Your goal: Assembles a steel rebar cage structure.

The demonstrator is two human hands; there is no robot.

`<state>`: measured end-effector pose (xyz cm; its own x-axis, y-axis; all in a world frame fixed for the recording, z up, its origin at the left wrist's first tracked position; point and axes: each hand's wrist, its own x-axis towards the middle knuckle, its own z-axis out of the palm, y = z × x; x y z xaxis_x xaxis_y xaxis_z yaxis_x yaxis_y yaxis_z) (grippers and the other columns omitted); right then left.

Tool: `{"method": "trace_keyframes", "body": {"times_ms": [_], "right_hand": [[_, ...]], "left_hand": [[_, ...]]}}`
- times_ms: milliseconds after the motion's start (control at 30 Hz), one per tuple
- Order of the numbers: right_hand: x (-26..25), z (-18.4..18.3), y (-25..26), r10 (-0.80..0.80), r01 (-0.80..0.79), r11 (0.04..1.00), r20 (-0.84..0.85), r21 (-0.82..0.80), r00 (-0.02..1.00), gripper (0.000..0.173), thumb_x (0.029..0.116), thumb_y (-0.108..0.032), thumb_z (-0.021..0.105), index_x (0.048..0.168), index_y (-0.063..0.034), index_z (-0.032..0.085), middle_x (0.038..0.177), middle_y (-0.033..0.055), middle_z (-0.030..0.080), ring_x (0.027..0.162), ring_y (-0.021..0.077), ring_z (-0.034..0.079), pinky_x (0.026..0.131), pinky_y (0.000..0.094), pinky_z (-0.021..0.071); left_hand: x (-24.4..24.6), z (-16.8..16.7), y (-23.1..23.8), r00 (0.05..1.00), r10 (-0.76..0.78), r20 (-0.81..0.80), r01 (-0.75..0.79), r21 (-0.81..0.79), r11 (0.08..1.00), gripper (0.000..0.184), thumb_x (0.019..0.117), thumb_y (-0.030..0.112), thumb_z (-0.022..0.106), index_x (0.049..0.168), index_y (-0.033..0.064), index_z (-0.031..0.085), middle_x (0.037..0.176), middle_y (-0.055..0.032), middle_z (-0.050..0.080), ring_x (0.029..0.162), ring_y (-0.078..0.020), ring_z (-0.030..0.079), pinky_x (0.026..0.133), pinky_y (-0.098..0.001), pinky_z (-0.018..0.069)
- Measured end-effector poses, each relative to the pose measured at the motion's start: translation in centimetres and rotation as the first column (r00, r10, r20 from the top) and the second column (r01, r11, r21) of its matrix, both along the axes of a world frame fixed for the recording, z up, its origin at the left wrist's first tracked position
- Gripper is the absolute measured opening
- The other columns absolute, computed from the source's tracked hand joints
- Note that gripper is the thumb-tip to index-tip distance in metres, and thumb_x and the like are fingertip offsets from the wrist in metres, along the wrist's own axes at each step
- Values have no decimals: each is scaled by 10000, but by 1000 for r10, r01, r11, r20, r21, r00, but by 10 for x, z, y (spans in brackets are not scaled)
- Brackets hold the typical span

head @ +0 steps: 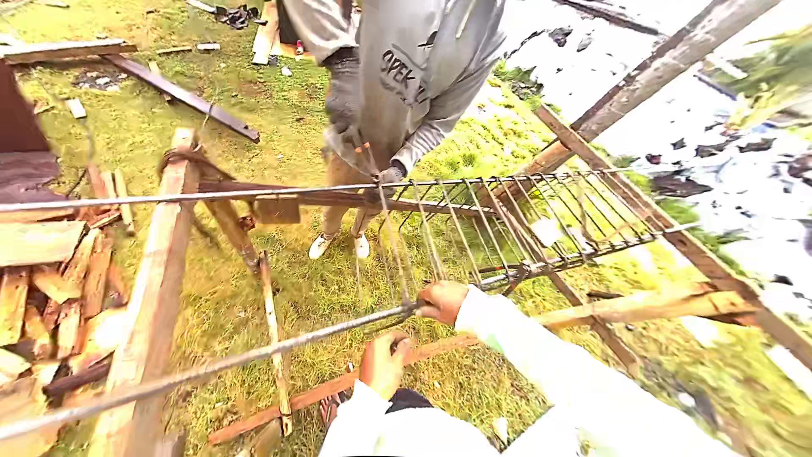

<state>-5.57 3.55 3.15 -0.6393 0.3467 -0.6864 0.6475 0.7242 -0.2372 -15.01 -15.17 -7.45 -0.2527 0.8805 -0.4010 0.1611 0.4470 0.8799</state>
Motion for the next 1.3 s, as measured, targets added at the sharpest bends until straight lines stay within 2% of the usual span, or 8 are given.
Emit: {"method": "trace_keyframes", "body": {"times_ms": [100, 233, 367, 600, 767, 933, 1100, 1300], "right_hand": [[85, -16, 14, -621, 611, 778, -323, -143, 715, 384, 1041, -338, 589, 1263, -37, 678, 1159, 180, 709, 1073, 292, 691, 1007, 502, 531], [202, -104, 47, -853, 976, 4, -510, -219, -111, 452, 950, -114, 707, 1359, 26, 574, 1299, 261, 622, 1162, 376, 633, 981, 552, 518], [246, -167, 95, -910, 975, -8, -403, -220, -98, 793, 862, -31, 783, 1539, 13, 374, 1538, 284, 431, 1427, 399, 439, 1171, 551, 370], [219, -204, 98, -834, 926, -36, -500, -375, -234, 483, 1083, -235, 539, 1480, 32, 473, 1374, 295, 586, 1243, 379, 605, 1076, 519, 471], [231, -140, 58, -712, 978, 86, -698, -190, -73, 429, 1065, -281, 562, 1308, 70, 607, 1217, 296, 651, 1109, 378, 642, 1010, 555, 478], [258, 8, 45, -505, 875, 436, -747, 212, 432, 452, 1019, -318, 618, 1171, 105, 660, 1029, 333, 666, 939, 440, 659, 881, 640, 503], [204, 161, -5, -347, 533, 798, -509, 281, 788, 307, 984, -115, 601, 1136, 145, 663, 887, 242, 671, 716, 251, 613, 698, 444, 527], [115, 149, -32, 6, 37, 848, -80, 529, 997, 283, 956, -384, 681, 1068, -137, 763, 854, 186, 723, 742, 435, 708, 599, 685, 535]], "left_hand": [[-2, 0, -15, 999, 16, -31, -18, -77, 997, 276, 1026, 268, 604, 1170, 73, 738, 1062, -108, 746, 969, -230, 719, 931, -485, 569], [3, -21, -30, 997, 59, -39, -65, -180, 982, 248, 1023, 209, 611, 1162, 48, 738, 1020, -132, 751, 864, -243, 741, 866, -482, 602], [19, -22, -21, 1000, -4, -27, -3, -242, 970, 255, 1025, 228, 611, 1171, 59, 734, 1025, -119, 756, 858, -230, 747, 870, -469, 605], [41, -2, 7, 990, -138, 13, 137, -237, 962, 312, 1027, 294, 581, 1219, 90, 719, 1157, -96, 730, 1082, -209, 693, 1011, -455, 533], [45, 11, 1, 986, -141, 91, 154, -168, 974, 322, 1027, 297, 574, 1229, 88, 713, 1214, -99, 711, 1113, -194, 681, 1031, -426, 524], [44, 36, 7, 972, -177, 156, 178, 11, 984, 318, 1026, 292, 581, 1244, 96, 704, 1200, -77, 714, 1073, -159, 688, 1002, -390, 544], [65, 66, 56, 932, -83, 353, -52, 356, 933, 690, 904, 304, 767, 1465, -2, 508, 1455, -195, 553, 1347, -280, 546, 1131, -442, 461], [103, 79, 72, 383, 80, 920, -329, 55, 943, 572, 1066, 242, 525, 1511, -54, 321, 1435, -230, 508, 1279, -221, 536, 1089, -387, 443]]}}
